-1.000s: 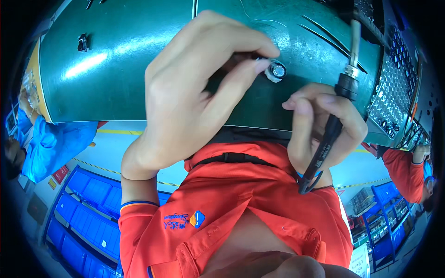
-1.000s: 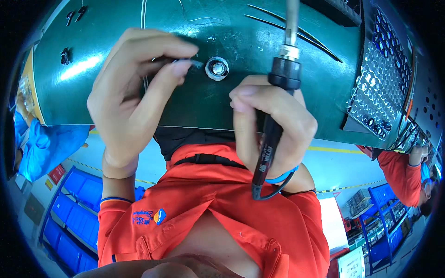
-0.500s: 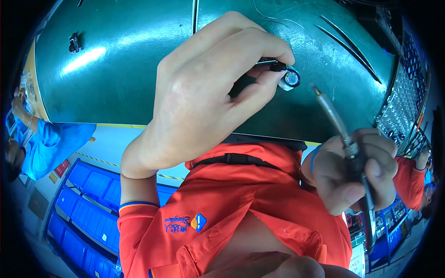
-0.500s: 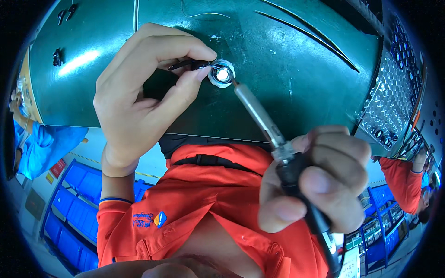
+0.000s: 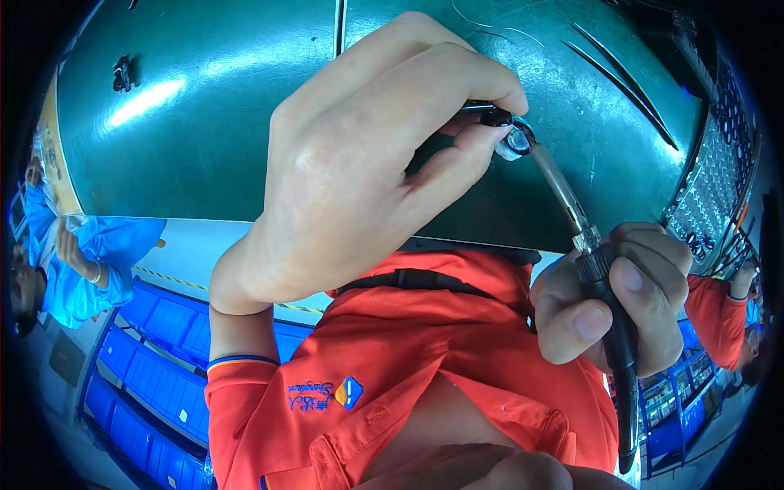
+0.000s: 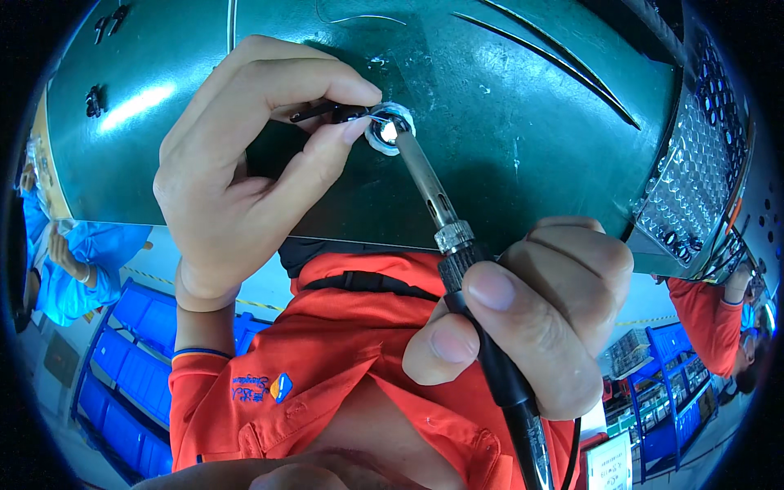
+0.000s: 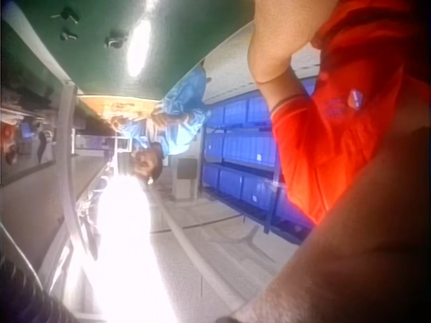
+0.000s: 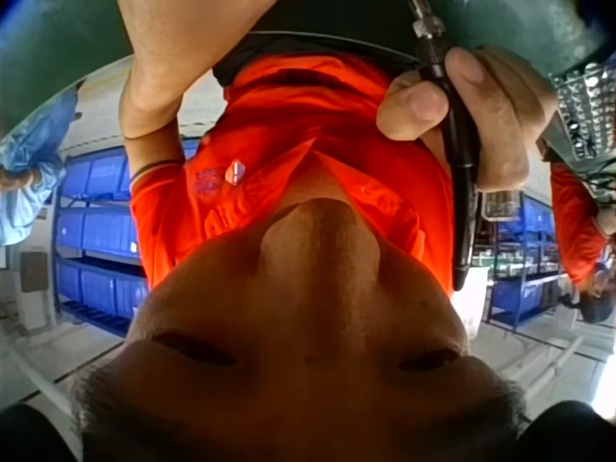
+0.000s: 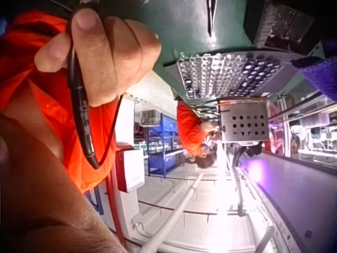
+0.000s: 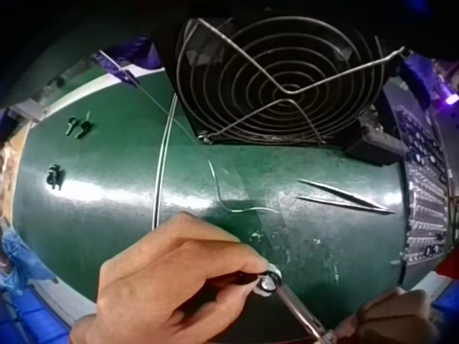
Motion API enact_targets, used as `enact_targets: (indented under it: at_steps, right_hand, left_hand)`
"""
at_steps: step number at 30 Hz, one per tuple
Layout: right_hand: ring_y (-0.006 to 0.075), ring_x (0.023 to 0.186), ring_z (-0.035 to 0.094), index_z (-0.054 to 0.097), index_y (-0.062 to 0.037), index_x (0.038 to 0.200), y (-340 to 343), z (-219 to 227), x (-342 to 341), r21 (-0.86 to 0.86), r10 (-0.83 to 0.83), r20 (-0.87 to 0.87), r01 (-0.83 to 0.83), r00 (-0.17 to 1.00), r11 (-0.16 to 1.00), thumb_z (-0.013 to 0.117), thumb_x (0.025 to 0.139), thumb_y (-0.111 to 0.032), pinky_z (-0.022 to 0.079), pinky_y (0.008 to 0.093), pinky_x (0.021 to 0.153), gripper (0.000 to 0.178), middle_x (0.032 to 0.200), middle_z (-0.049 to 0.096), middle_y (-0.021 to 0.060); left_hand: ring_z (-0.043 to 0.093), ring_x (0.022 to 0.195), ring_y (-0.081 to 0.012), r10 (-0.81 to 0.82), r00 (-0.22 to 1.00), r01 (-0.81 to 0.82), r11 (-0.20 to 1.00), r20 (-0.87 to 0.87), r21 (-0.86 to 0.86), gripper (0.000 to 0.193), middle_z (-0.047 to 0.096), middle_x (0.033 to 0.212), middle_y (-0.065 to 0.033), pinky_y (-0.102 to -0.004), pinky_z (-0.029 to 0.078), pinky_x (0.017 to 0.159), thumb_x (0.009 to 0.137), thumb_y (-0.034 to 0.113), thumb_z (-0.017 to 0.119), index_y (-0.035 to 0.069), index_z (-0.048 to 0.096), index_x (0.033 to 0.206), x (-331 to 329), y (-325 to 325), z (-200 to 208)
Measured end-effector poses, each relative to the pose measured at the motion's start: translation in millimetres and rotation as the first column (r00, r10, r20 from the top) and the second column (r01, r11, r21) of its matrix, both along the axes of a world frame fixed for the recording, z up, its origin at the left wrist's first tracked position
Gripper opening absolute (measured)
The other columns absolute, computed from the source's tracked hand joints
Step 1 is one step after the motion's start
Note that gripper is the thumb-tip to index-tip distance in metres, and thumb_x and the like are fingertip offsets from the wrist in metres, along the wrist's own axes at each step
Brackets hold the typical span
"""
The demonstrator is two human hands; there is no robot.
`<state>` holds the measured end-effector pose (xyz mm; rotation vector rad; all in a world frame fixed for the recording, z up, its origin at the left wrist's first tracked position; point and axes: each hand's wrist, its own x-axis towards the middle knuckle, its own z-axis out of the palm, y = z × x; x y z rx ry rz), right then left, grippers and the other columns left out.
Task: Soldering components onto a circular electronic part at a factory workbench.
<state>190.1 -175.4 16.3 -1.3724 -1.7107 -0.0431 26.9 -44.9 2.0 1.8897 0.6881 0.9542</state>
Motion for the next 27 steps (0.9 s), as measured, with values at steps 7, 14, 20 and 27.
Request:
enact_targets:
  at_steps: [7,14,20,27]
  right_hand:
    - [0.0204,0.057,0.048,0.059,0.0025,0.111,2.5,4.2,-2.0,-0.023,0.013,0.027,-0.012,1.0,1.0,0.056,0.095,-0.021,0.04,0.0328,0.044,0.029,0.071,0.053,0.0101]
    - [0.0205,0.055,0.047,0.056,0.0024,0.111,-0.2,-2.2,-0.7,0.038,0.0,0.014,-0.001,1.0,0.999,0.055,0.096,-0.022,0.038,0.0329,0.043,0.029,0.071,0.052,0.0104]
    - [0.0196,0.052,0.043,0.054,0.0028,0.108,-0.6,-15.3,-0.6,0.193,-0.07,-0.088,0.086,0.994,0.978,0.054,0.096,-0.027,0.033,0.0316,0.041,0.032,0.068,0.05,0.0115]
    - [0.0185,0.054,0.04,0.052,0.0028,0.107,-0.3,-15.2,8.7,0.165,-0.015,-0.29,0.066,0.957,0.984,0.054,0.095,-0.029,0.036,0.0331,0.045,0.035,0.066,0.047,0.0114]
  left_hand:
    - [0.067,0.08,-0.0156,-0.129,0.949,0.138,0.99,-0.288,0.011,0.024,0.07,0.096,-0.0116,-0.0244,0.055,0.068,0.079,-0.012,0.076,-0.003,0.074,0.101,-8.1,10.1,22.1]
    - [0.067,0.079,-0.0154,-0.055,0.985,0.049,0.998,-0.162,-0.042,0.024,0.07,0.097,-0.0112,-0.0241,0.055,0.066,0.079,-0.012,0.076,-0.003,0.074,0.101,-3.0,-0.7,13.6]
    - [0.067,0.079,-0.0156,-0.054,0.984,0.053,0.999,-0.171,-0.013,0.024,0.07,0.097,-0.0116,-0.024,0.055,0.066,0.079,-0.012,0.075,-0.003,0.074,0.102,-2.7,0.8,13.5]
    - [0.068,0.08,-0.016,-0.092,0.979,0.09,0.996,-0.181,-0.022,0.025,0.071,0.098,-0.0124,-0.0239,0.053,0.066,0.08,-0.013,0.075,-0.002,0.076,0.102,-6.3,2.4,11.0]
